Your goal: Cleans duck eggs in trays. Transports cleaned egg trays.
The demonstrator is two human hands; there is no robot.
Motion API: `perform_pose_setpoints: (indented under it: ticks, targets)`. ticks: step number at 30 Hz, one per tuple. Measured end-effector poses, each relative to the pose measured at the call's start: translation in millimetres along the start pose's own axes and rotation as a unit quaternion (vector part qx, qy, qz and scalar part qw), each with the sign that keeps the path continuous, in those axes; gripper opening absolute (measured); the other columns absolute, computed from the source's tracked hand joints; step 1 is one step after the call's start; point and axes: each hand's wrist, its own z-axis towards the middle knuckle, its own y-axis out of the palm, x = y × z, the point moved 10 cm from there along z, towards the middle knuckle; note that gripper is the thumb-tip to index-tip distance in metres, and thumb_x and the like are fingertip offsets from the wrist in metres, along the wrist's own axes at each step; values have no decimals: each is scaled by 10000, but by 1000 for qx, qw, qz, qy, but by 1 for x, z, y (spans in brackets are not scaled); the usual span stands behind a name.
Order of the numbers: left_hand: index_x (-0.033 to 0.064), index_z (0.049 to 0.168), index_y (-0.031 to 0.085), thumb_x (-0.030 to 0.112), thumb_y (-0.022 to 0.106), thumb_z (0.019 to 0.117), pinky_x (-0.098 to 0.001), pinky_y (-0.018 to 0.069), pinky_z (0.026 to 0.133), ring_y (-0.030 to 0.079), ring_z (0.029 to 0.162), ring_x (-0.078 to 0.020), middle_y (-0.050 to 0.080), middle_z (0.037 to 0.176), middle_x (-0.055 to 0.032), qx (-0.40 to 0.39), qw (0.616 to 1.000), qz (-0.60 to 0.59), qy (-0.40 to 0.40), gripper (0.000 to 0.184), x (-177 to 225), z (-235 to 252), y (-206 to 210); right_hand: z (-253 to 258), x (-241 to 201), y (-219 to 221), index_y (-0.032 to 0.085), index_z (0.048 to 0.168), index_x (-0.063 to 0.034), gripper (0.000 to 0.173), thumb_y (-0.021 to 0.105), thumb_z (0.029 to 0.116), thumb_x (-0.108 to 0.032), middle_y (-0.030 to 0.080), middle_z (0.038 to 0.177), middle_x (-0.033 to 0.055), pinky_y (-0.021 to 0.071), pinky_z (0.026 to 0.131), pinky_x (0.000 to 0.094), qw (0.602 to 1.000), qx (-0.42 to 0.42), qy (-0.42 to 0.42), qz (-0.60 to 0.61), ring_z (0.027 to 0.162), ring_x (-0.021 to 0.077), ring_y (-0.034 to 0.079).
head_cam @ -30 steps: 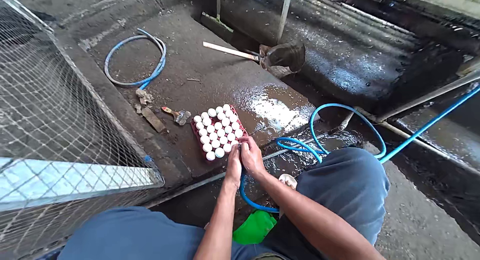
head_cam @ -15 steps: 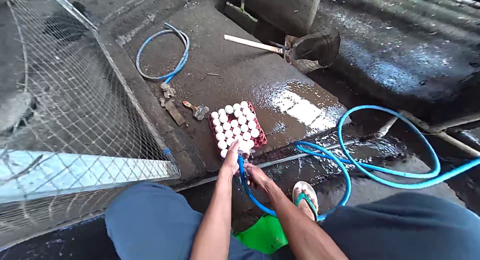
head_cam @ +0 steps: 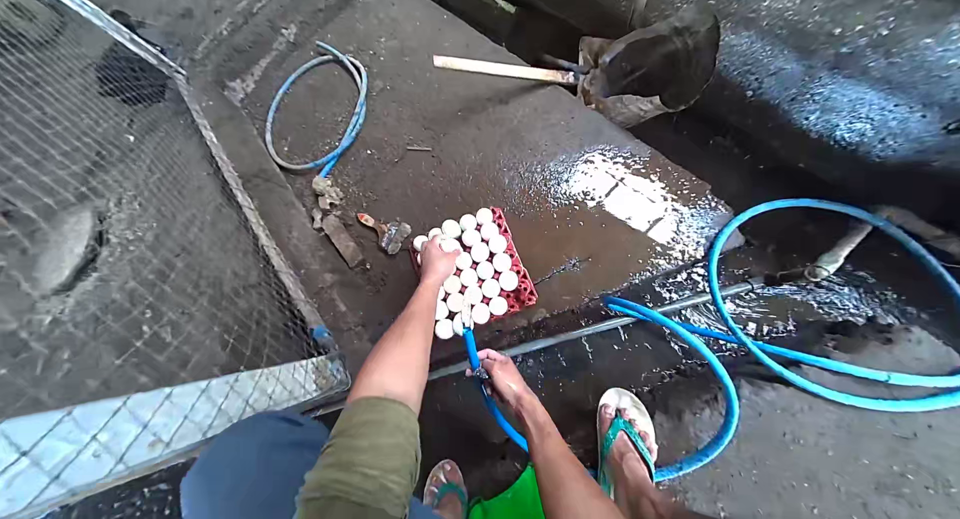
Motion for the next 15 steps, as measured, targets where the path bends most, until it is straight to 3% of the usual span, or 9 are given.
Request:
perform_pose_setpoints:
  ticks: [8, 11, 13, 15]
  targets:
    - [82, 1358, 614, 184, 758, 885, -650, 379, 1081, 507, 1337, -417, 581, 1386, -231, -31, 978, 200, 46, 505, 10, 42, 24, 11, 1, -3, 633, 1225, -42, 282, 396, 1107, -140, 708, 884, 44, 356, 448, 217, 1000, 10, 20, 2, 486, 50, 440]
    - [134, 1427, 588, 272, 823, 846, -669, 324, 1108, 424, 1400, -414, 520, 1469, -197, -63, 981, 177, 42, 642, 2, 46, 19, 14, 1, -5, 640, 1218, -44, 282, 398, 1103, -132, 704, 892, 45, 360, 459, 220, 1000, 19, 22, -6, 497, 54, 446]
    - [141, 1527, 472, 211, 859, 802, -662, 310, 1134, 368, 1418, -464, 433, 1523, -244, -67, 988, 134, 32, 824, -12, 44, 9, 16, 1, -5, 642, 1215, -48, 280, 400, 1104, -136, 705, 903, 46, 364, 469, 225, 999, 24, 25, -15, 512, 57, 454]
    - [89, 1509, 467, 138, 817, 826, -638, 349, 1130, 394, 1392, -492, 433, 1489, -301, -68, 990, 122, 14, 769, -32, 44, 3, 17, 2, -3, 645, 1200, -50, 274, 404, 1103, -139, 702, 899, 44, 366, 473, 229, 999, 29, 28, -19, 514, 59, 452]
